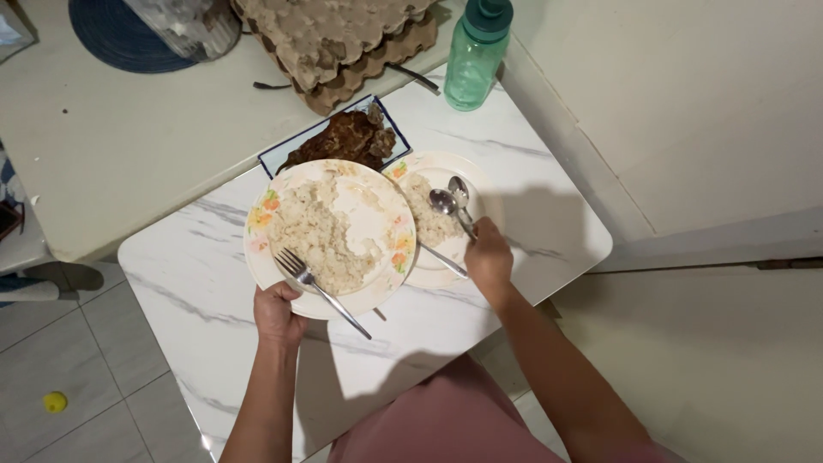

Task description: Transferring pieces of cooked fish and rice between plates to prepare a serving.

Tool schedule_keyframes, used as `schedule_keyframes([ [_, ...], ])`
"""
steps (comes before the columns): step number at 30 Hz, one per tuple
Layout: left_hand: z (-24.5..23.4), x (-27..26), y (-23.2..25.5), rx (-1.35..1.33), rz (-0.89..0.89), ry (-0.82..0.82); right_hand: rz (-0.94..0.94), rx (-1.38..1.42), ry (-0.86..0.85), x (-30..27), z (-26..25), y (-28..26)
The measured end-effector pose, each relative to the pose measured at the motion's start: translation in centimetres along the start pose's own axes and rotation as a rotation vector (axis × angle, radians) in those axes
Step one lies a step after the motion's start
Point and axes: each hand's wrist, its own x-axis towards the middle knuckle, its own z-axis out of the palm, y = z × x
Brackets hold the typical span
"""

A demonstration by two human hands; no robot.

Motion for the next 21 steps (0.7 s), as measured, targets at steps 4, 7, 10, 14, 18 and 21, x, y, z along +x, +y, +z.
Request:
schedule_keyframes([
  [4,-0.1,-0.3,0.4,0.012,0.014,-0.015,0.219,0.014,-0.148,1.9,-1.5,0.2],
  [7,-0.4,-0.4,0.3,-0.010,-0.007,0.030,0.093,-0.046,-0.050,3.5,-1.9,1.0],
  [10,-2.6,0.6,-0.5,0.017,0.035,-0.032,0.059,-0.051,-0.065,4.8,-1.0,1.9],
  [14,0.0,-1.2,0.7,0.019,-0.014,0.034,0.020,-0.034,-0.150,5.3,-0.5,2.4],
  [18,-0.5,-1.3,0.5,-0.005,-0.030,0.004,-0.039,0.040,-0.027,5.7,-1.8,0.6],
  [21,0.4,-1.8,0.4,-0.005,-0.026,0.011,0.015,0.059,-0.100,5.3,-1.5,0.3],
])
